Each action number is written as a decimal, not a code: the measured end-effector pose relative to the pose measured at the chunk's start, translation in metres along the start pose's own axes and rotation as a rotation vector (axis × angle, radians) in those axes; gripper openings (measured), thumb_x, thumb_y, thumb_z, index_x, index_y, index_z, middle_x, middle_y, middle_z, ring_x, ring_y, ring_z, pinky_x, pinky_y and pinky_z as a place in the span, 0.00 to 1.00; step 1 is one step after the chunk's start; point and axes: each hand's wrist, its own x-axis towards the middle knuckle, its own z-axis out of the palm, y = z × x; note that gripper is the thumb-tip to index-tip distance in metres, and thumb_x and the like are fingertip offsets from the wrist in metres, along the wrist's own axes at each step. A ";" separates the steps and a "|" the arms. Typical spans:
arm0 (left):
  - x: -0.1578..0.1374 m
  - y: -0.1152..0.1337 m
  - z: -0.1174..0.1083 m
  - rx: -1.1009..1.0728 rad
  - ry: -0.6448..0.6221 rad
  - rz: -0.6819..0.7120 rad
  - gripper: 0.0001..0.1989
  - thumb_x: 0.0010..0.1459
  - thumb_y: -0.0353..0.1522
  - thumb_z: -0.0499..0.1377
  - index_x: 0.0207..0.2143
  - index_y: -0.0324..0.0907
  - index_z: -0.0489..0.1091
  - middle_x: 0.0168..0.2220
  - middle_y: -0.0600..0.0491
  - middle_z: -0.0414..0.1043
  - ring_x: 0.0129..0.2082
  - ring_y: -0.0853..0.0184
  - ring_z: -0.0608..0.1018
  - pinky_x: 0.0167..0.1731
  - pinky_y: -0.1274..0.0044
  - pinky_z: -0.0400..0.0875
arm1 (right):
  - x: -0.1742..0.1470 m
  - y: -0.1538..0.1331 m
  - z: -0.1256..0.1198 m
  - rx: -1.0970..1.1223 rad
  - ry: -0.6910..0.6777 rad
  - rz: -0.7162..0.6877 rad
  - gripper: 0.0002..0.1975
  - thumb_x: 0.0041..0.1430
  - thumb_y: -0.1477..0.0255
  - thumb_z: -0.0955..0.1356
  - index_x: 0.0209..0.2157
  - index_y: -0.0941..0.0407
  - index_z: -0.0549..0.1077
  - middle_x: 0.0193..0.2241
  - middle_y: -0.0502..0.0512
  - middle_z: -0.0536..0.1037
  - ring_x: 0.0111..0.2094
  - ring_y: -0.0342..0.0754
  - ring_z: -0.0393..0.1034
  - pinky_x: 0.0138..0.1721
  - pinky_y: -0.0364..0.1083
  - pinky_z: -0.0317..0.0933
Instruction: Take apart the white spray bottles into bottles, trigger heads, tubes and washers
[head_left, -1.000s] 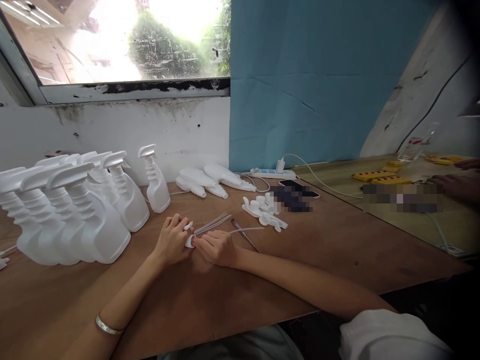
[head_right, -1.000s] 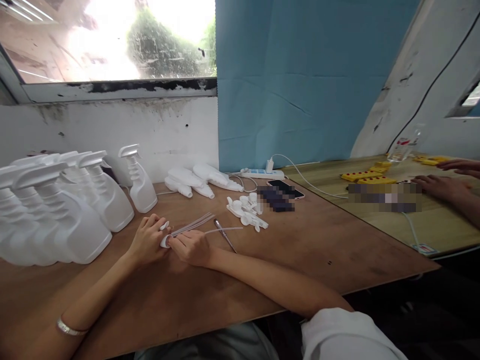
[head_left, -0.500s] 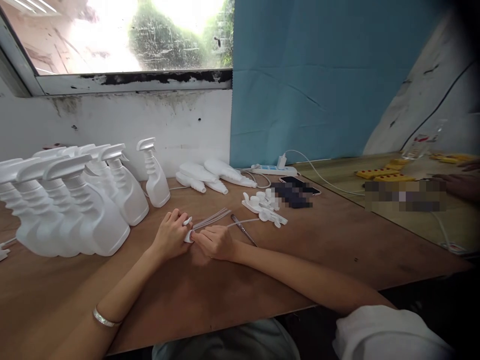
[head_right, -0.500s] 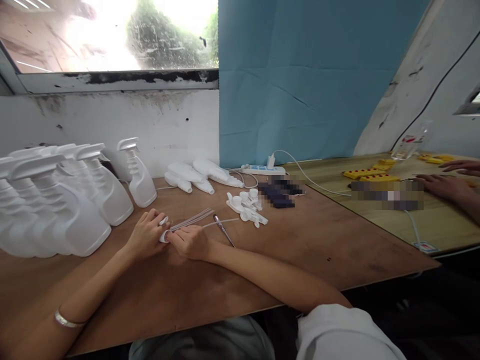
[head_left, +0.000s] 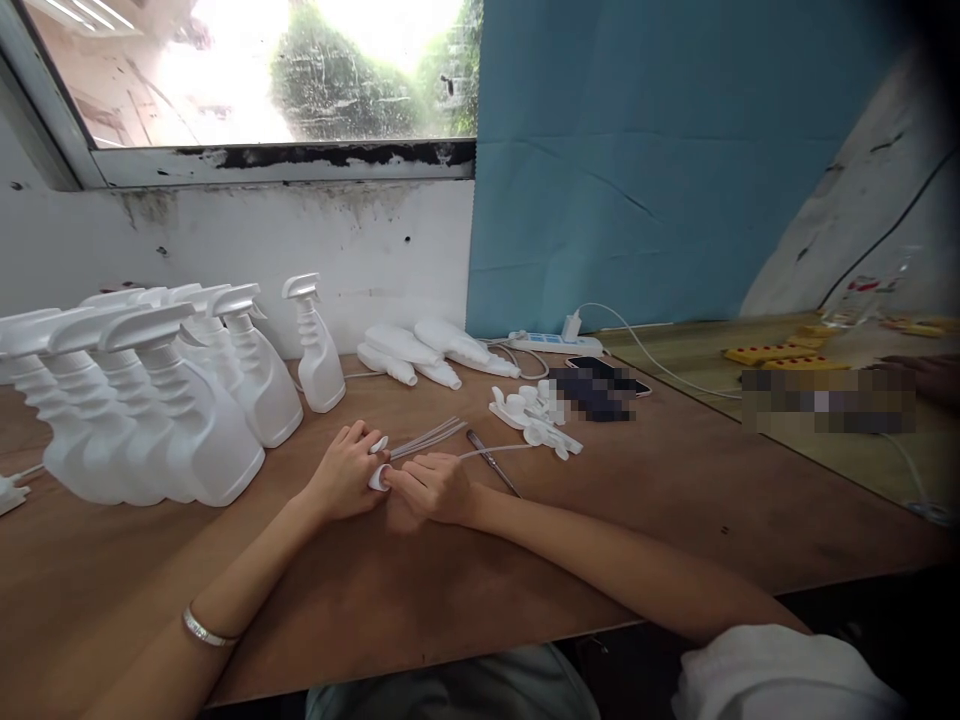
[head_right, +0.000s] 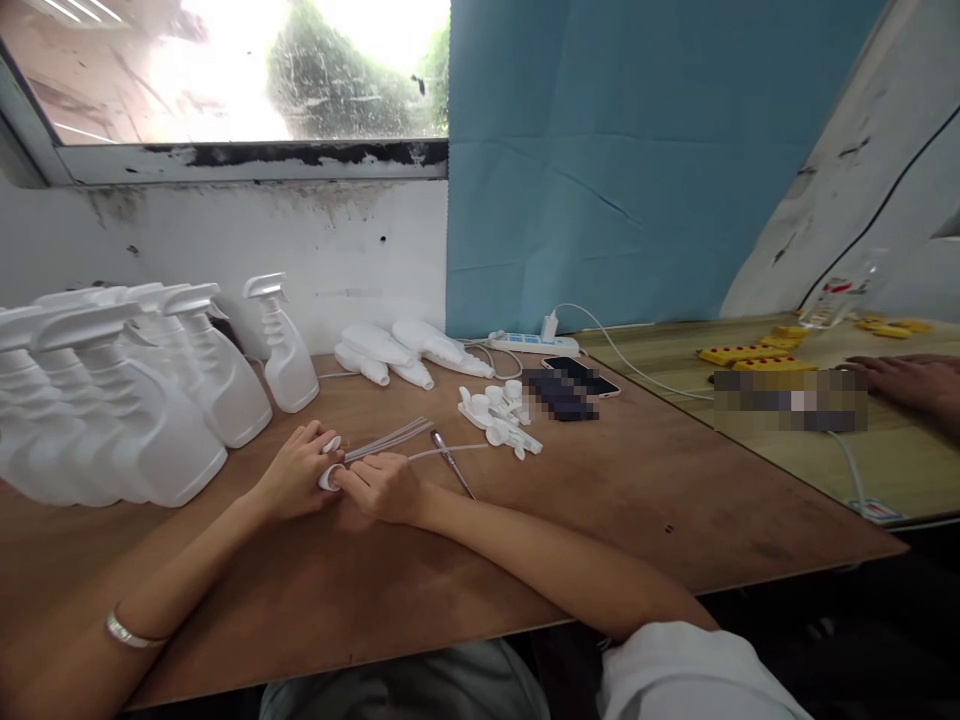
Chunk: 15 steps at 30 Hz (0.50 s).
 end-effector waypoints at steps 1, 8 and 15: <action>0.000 0.000 0.001 0.003 0.001 0.002 0.07 0.47 0.33 0.55 0.27 0.39 0.69 0.32 0.47 0.66 0.35 0.60 0.63 0.34 0.70 0.60 | 0.000 0.000 0.000 -0.004 -0.003 0.001 0.10 0.58 0.75 0.61 0.24 0.57 0.69 0.13 0.44 0.63 0.17 0.38 0.55 0.22 0.41 0.45; 0.000 -0.003 0.000 0.115 0.071 0.038 0.07 0.46 0.33 0.56 0.29 0.40 0.69 0.33 0.48 0.66 0.36 0.59 0.64 0.34 0.69 0.59 | 0.001 0.000 0.000 -0.021 -0.001 -0.008 0.10 0.57 0.76 0.62 0.22 0.57 0.68 0.13 0.45 0.64 0.18 0.39 0.56 0.22 0.41 0.46; 0.002 -0.010 -0.004 0.348 0.325 0.189 0.03 0.51 0.28 0.56 0.28 0.44 0.67 0.33 0.53 0.68 0.37 0.63 0.66 0.36 0.72 0.58 | 0.001 -0.001 0.004 -0.009 0.054 0.029 0.09 0.56 0.78 0.62 0.22 0.57 0.66 0.13 0.44 0.65 0.17 0.38 0.56 0.22 0.41 0.47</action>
